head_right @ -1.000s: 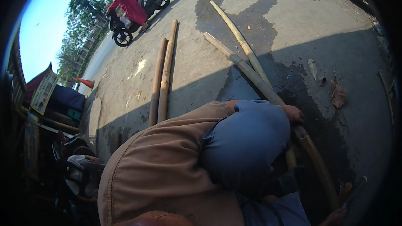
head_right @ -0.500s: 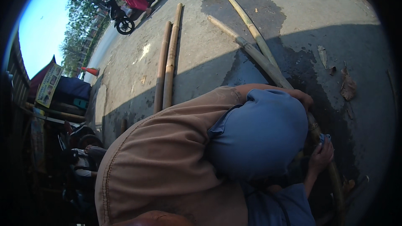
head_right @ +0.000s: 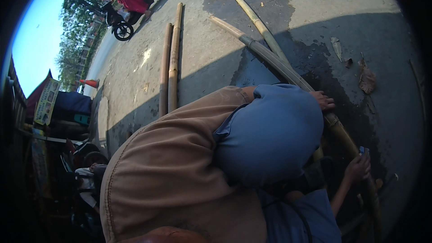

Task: Cleaning and preparing bamboo stalks using a cloth and water.

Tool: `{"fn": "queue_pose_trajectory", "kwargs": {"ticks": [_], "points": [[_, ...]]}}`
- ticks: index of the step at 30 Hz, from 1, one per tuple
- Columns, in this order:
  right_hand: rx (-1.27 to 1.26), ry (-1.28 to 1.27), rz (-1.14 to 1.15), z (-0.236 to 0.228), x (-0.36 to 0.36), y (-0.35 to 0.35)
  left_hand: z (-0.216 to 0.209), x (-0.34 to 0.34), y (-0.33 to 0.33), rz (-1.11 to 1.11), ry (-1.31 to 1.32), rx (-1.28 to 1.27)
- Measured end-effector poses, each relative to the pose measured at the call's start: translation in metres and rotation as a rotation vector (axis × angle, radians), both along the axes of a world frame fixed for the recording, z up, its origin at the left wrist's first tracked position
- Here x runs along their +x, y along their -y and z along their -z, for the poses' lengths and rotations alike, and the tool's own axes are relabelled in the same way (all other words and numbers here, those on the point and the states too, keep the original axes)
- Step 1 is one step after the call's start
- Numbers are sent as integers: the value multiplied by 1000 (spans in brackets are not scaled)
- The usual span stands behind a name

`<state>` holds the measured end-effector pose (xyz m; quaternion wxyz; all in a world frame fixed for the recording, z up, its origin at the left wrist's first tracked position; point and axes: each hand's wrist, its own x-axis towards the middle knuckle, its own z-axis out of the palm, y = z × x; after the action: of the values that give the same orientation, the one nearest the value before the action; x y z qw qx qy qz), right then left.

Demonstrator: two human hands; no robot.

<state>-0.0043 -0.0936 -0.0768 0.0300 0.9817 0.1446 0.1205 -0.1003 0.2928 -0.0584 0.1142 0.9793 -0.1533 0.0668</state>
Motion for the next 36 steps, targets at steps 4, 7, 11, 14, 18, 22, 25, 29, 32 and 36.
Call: {"fn": "queue_pose_trajectory", "kwargs": {"ticks": [4, 7, 11, 14, 18, 22, 25, 29, 32, 36], "points": [[210, -202, -546, -48, -46, -138, -3, -2, -2, 8, 30, -35], [263, -125, -455, -33, -29, -99, -11, -10, -9, 1, 63, -14], [200, 202, -148, 21, 62, 94, -11, -25, -6, -39, 112, 10], [-19, 271, -18, 48, 104, 355, -6, -29, 13, 10, 160, -2], [-31, 94, 184, 65, 105, 362, 33, -9, 31, -35, 325, 79], [91, 164, -168, 9, 79, 40, 108, 50, -29, -149, 229, 229], [244, -94, -347, -22, -34, -62, 51, 24, 16, 42, 56, 89], [390, -58, -449, -49, -16, -98, 2, 19, -39, 3, -145, -20], [317, 100, -104, -14, 25, 3, -15, 22, -54, -21, -398, 26], [114, 172, 288, -19, 78, 169, -27, 33, -41, -1, -495, 40]]}}
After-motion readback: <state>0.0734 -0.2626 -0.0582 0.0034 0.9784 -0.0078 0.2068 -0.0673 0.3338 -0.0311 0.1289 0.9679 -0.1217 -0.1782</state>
